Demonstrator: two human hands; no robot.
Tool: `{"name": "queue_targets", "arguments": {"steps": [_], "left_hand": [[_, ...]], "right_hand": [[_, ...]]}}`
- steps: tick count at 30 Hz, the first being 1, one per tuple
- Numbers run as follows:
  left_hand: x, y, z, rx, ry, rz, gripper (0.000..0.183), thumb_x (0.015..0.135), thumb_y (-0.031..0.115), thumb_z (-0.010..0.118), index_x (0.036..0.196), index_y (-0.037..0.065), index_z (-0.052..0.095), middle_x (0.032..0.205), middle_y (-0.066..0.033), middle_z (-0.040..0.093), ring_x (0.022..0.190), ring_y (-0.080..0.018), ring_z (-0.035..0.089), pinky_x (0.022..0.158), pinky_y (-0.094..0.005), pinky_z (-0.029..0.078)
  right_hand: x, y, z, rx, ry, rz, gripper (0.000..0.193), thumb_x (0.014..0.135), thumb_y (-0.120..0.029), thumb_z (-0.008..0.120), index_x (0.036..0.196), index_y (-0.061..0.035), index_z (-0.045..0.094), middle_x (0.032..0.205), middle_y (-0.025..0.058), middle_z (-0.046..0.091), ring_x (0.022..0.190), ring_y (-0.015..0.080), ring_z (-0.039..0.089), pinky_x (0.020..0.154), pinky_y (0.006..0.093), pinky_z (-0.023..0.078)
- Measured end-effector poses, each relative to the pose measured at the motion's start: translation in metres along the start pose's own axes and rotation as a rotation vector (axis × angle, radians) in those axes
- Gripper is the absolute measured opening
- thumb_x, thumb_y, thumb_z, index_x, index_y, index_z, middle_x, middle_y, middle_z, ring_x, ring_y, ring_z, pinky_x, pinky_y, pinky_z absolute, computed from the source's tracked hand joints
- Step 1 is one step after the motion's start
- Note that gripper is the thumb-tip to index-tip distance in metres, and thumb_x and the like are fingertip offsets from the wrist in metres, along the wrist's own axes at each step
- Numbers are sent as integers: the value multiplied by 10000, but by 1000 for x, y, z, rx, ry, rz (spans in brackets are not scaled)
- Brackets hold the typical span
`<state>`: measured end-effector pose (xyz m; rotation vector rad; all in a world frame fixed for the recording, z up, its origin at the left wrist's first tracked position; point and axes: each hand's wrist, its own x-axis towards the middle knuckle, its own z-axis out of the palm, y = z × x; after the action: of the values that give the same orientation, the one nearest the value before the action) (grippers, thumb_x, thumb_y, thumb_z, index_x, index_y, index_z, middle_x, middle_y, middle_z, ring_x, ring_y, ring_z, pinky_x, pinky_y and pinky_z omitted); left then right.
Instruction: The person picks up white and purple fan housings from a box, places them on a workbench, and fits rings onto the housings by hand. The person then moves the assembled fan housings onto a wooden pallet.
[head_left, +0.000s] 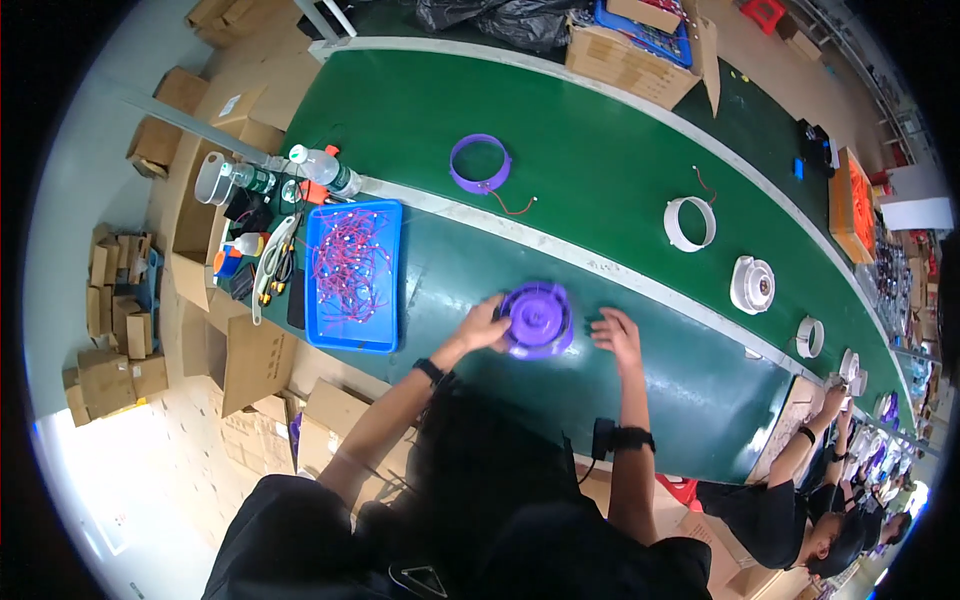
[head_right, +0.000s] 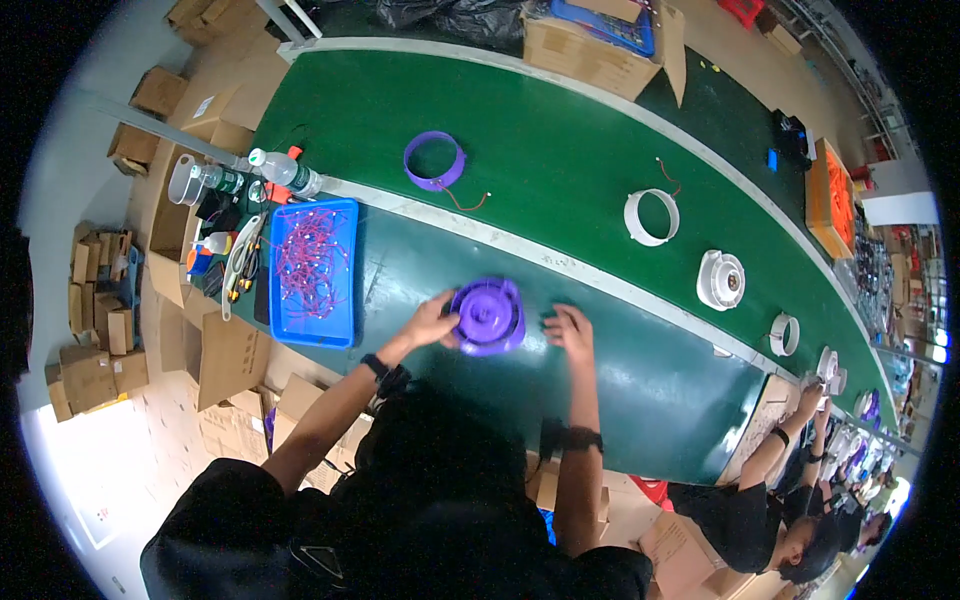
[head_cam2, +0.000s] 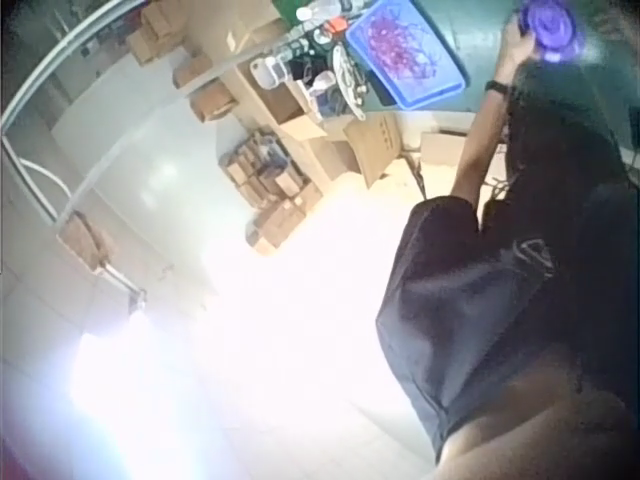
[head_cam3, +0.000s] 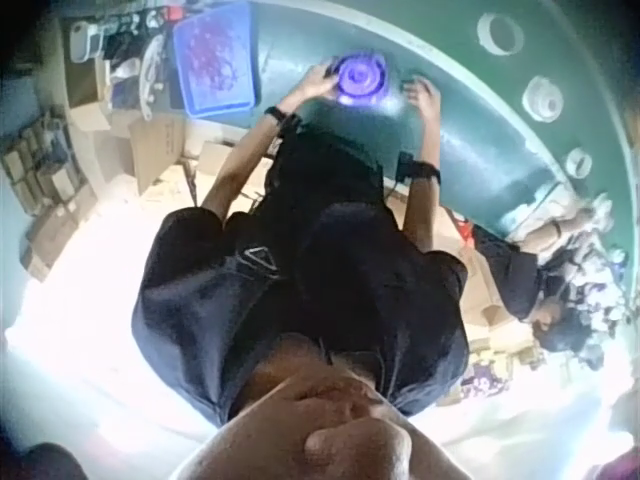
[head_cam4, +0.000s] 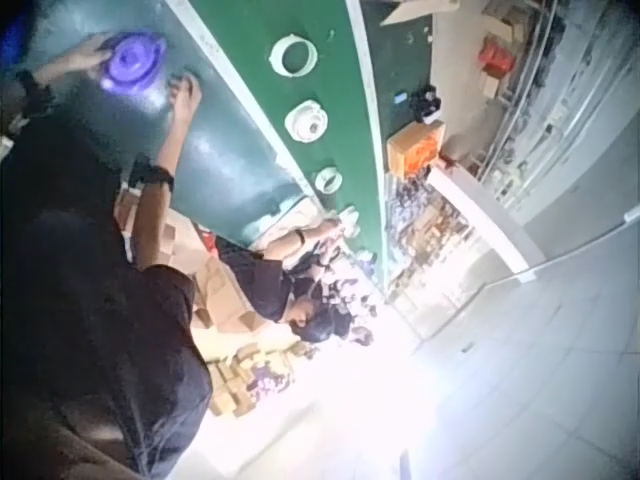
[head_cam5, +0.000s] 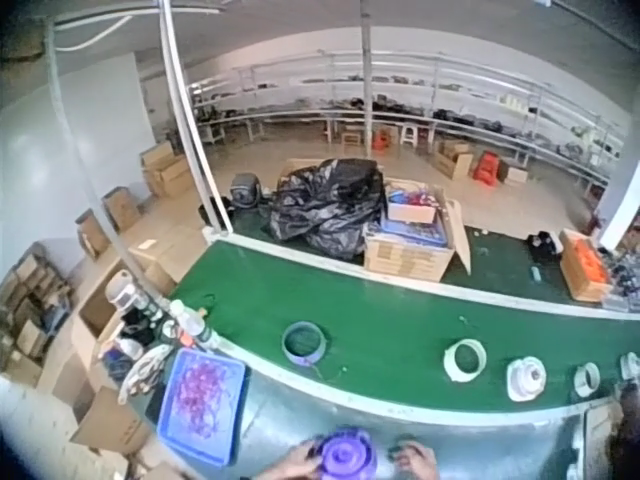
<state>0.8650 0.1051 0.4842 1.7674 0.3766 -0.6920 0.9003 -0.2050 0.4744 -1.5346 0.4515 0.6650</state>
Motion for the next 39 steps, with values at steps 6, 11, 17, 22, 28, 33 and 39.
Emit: {"name": "queue_targets", "arguments": {"steps": [6,11,17,22,28,33,39], "left_hand": [[122,93,35,-394,160,216,466,862,125,620,1270,-35,461,1034,-203,663,735,-281,715,568,-372,621],[171,108,28,-620,323,37,548,897,159,591,1377,10,373,950,-191,660,772,-284,709,626,-433,629],[58,36,12,-248,-62,219,219,922,92,533,1116,41,622,853,-94,694,729,-164,684,586,-311,579],[-103,-73,-16,-259,133,61,233,920,146,534,1095,40,645,830,-85,693,717,-155,673,608,-314,571],[-285,-223,-5,-668,954,-385,222,887,198,595,1006,29,678,715,-71,658,600,-145,632,567,-314,538],[-394,-398,85,-627,953,-996,199,869,193,638,860,1,694,684,-88,665,558,-170,630,514,-320,525],[-381,-450,60,-752,806,-741,217,862,196,586,858,18,709,729,-101,695,626,-191,667,557,-338,540]], "right_hand": [[-100,120,-85,44,221,8,346,983,-268,507,1222,-27,576,934,134,687,700,181,665,632,300,552],[-140,129,-79,108,169,235,313,997,-241,492,1214,-31,574,940,136,687,689,172,664,582,275,555],[-109,94,-78,59,64,83,323,978,-259,516,1197,-29,580,958,111,687,746,163,653,643,276,543],[-33,50,-25,-198,-260,51,307,965,-269,539,1132,-21,607,939,101,680,742,149,644,653,273,533],[18,-6,50,-858,-655,-60,214,984,-195,493,1055,-43,625,886,63,676,698,120,624,605,254,507],[-32,-27,161,-802,-811,-231,211,985,-186,475,1069,-58,621,851,50,665,666,103,608,569,246,495],[-70,-5,291,-1128,-1055,-109,235,990,-188,481,1146,-59,599,913,91,687,725,149,659,627,277,534]]}}
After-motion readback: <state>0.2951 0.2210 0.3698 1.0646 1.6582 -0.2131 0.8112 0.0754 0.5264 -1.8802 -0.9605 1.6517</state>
